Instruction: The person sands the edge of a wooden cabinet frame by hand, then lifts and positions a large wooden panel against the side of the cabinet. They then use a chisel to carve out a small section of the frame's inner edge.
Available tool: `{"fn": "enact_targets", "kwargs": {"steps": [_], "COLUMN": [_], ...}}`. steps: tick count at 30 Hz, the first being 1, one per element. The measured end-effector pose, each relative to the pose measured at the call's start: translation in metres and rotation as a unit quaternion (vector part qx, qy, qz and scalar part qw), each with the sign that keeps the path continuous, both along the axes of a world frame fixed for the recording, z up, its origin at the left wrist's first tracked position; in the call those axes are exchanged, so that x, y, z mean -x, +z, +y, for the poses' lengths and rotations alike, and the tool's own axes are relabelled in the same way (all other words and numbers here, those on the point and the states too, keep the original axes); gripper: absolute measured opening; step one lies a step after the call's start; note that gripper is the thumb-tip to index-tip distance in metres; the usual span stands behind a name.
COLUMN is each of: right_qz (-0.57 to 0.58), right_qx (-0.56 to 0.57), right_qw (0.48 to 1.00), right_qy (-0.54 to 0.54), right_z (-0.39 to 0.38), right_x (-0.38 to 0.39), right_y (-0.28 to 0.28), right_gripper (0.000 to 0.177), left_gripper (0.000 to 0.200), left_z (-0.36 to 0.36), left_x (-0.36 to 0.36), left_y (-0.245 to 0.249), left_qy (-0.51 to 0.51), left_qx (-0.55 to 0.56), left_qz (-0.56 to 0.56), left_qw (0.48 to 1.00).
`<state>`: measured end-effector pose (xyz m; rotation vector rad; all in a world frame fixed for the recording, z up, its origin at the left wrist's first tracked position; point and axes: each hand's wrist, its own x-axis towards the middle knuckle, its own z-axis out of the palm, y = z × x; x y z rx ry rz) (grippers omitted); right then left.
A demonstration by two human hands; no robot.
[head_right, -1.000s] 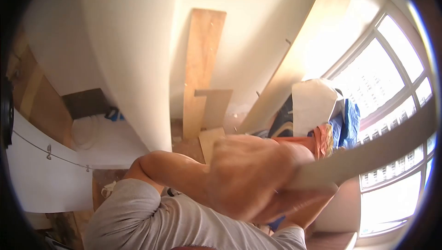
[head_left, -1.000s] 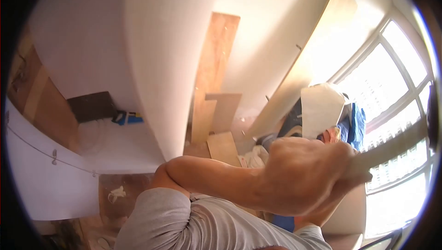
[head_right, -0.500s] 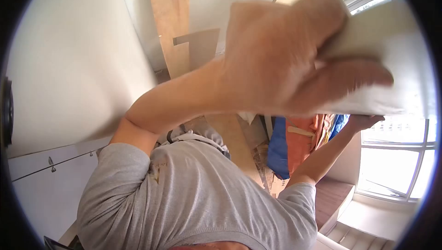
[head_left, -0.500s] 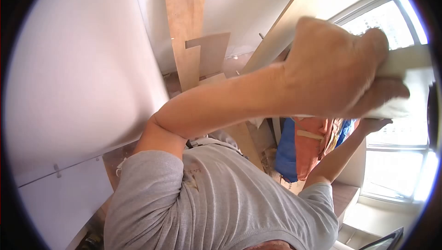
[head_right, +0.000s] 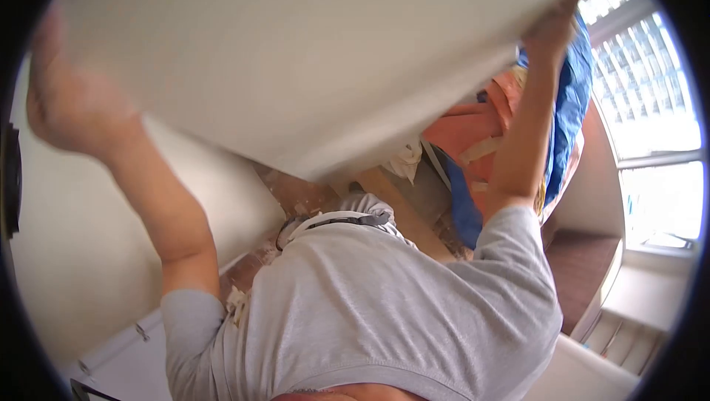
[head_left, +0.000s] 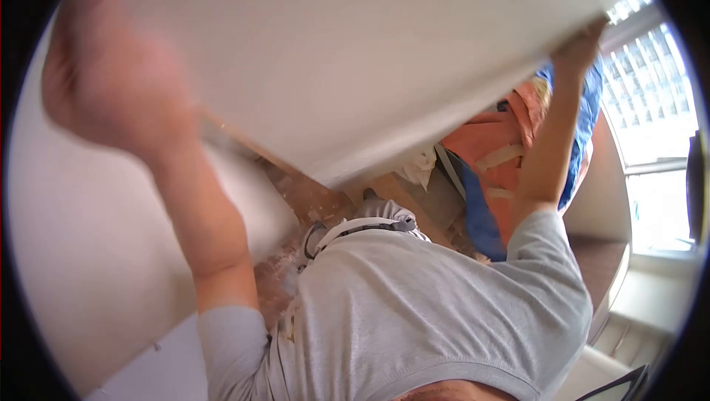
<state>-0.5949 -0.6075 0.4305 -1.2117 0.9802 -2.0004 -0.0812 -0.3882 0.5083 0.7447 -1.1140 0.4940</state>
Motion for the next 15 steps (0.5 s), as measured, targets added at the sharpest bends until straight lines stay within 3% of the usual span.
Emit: {"fn": "enact_targets", "kwargs": {"steps": [1,2,3,4,5,6,8,9,10,11,12,14,15], "right_qz": [0.030,0.007,-0.015,0.037,0.084,0.050,0.057,0.050,0.066,0.085,0.080,0.077,0.058], "right_qx": [-0.019,0.002,0.028,0.028,0.008,0.039,-0.062,-0.063,-0.040,-0.017,-0.020,-0.023,0.044], "right_qw": [0.999,1.000,0.999,0.999,0.995,0.995,0.995,0.995,0.997,0.996,0.996,0.993,0.995], "right_qy": [0.015,0.003,-0.008,0.003,-0.046,-0.077,-0.043,-0.051,-0.031,-0.009,-0.014,-0.089,-0.072], "right_z": [-0.025,-0.039,-0.044,-0.024,-0.022,-0.033,-0.032,-0.038,-0.045,-0.052,-0.056,-0.065,-0.077], "right_x": [0.025,0.026,0.001,-0.036,-0.038,-0.050,-0.044,-0.040,-0.035,-0.033,-0.035,-0.043,-0.046], "right_y": [-0.007,-0.008,0.002,0.023,0.027,0.029,0.036,0.035,0.034,0.033,0.033,0.038,0.038], "right_gripper": [0.065,0.066,0.068,0.095,0.083,0.084,0.089,0.089,0.093,0.097,0.097,0.102,0.103], "left_gripper": [0.031,0.037,0.037,0.036,0.035,0.035,0.034,0.033,0.031,0.031,0.031,0.031,0.021], "left_z": [-0.004,-0.017,-0.026,-0.032,-0.035,-0.038,-0.039,-0.042,-0.047,-0.052,-0.056,-0.057,-0.054], "left_x": [0.005,-0.017,-0.024,-0.026,-0.027,-0.030,-0.066,-0.097,-0.117,-0.124,-0.126,-0.119,-0.103], "left_y": [0.013,0.012,0.013,0.016,0.019,0.022,0.030,0.035,0.039,0.041,0.044,0.053,0.060], "left_qy": [0.087,0.007,-0.008,0.035,0.077,0.119,0.154,0.290,0.417,0.411,0.365,0.311,0.257], "left_qx": [-0.034,-0.027,-0.028,-0.040,-0.052,-0.063,-0.072,-0.076,-0.073,-0.069,-0.074,-0.077,-0.098], "left_qz": [-0.028,-0.012,-0.021,-0.018,-0.016,-0.013,-0.017,-0.147,-0.268,-0.272,-0.216,-0.165,-0.091], "left_qw": [0.995,1.000,0.999,0.998,0.996,0.991,0.985,0.943,0.866,0.867,0.903,0.933,0.957]}}
